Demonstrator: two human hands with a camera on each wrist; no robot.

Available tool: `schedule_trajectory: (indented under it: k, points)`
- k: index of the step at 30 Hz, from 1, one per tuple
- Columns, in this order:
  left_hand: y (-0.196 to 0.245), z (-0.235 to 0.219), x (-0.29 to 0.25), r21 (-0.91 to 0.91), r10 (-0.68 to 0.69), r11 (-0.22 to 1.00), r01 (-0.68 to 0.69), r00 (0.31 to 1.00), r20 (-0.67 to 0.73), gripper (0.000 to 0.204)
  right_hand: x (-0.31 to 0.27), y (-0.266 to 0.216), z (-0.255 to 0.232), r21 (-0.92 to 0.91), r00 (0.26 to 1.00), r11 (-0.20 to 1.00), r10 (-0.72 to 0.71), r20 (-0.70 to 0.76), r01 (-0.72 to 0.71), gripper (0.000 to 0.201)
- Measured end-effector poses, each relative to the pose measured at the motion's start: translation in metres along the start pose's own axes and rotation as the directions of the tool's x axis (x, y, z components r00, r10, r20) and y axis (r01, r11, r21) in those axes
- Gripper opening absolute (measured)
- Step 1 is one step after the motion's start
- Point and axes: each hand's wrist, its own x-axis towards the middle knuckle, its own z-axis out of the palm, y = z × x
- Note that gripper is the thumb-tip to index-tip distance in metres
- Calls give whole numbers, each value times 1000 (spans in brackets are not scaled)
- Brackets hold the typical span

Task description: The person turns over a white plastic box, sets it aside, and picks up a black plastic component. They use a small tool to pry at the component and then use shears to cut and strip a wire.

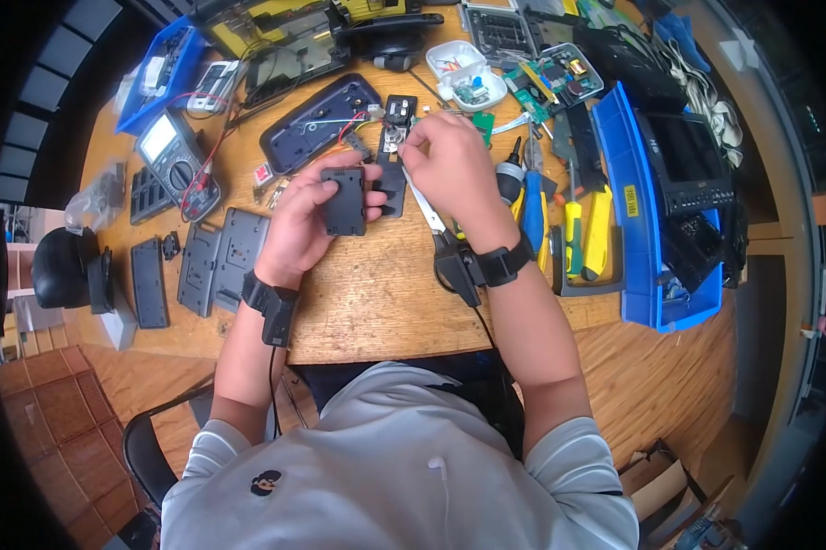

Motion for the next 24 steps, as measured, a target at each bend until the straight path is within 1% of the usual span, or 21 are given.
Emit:
schedule_trajectory:
  k: [1, 3, 4, 6, 7, 9, 10, 12, 13, 14, 15, 16, 18, 19, 21, 22, 24]
  points:
    - [0, -1, 0, 0, 1, 1000, -1, 1000, -2, 46, -1, -3, -2, 1, 1000, 1000, -1, 2, 1, 12]
    - [0, -4, 0, -5, 13, 1000, -13, 999, 32, 47, -4, -11, -6, 185, 994, 982, 63, -84, -47, 12]
    - [0, -5, 0, -4, 15, 1000, -14, 1000, 28, 47, -5, -15, -6, 188, 995, 981, 62, -81, -46, 12]
    - [0, -8, 0, 57, 52, 997, -56, 996, 68, 50, -7, -21, -6, 468, 986, 873, 167, -21, -138, 10]
    - [-1, -8, 0, 57, 52, 997, -56, 996, 67, 50, -8, -25, -7, 469, 986, 872, 167, -19, -139, 10]
    - [-3, -4, -1, 133, 92, 986, -97, 995, 42, 49, -10, -31, -9, 485, 995, 869, 102, 15, -97, 11]
    - [-4, 0, -1, 132, 91, 987, -96, 995, 41, 49, -10, -32, -11, 485, 995, 869, 103, 16, -98, 11]
    - [-5, 6, -1, 161, 150, 975, -153, 988, 30, 47, -10, -32, -13, 324, 999, 946, 23, 32, -32, 12]
    - [-6, 5, -1, 161, 151, 975, -153, 988, 28, 47, -11, -34, -11, 325, 999, 945, 23, 34, -33, 12]
    - [-8, 4, -1, 170, 164, 971, -171, 985, 54, 46, -13, -37, -8, 487, 995, 869, 69, 65, -92, 11]
    - [-9, 2, 0, 178, 177, 966, -189, 981, 81, 45, -14, -39, -7, 630, 989, 761, 109, 104, -150, 11]
    - [-9, 2, 0, 178, 178, 966, -189, 981, 79, 45, -14, -39, -6, 631, 988, 761, 109, 106, -151, 11]
    - [-10, 1, 1, 159, 189, 966, -202, 978, 91, 42, -15, -37, -4, 646, 977, 735, 119, 175, -205, 10]
    - [-9, 2, 0, 159, 189, 966, -202, 978, 90, 42, -16, -37, -2, 647, 977, 735, 119, 176, -206, 10]
    - [-5, 7, -2, 39, 77, 996, -77, 997, -9, 41, -18, -37, 3, 651, 974, 724, 152, 169, -226, 12]
    - [-4, 6, -1, 39, 76, 996, -75, 997, -9, 41, -17, -39, 2, 651, 973, 724, 153, 170, -228, 12]
    - [0, 1, 2, -24, 30, 999, -31, 997, -72, 40, -16, -42, 0, 563, 987, 811, 104, 125, -157, 17]
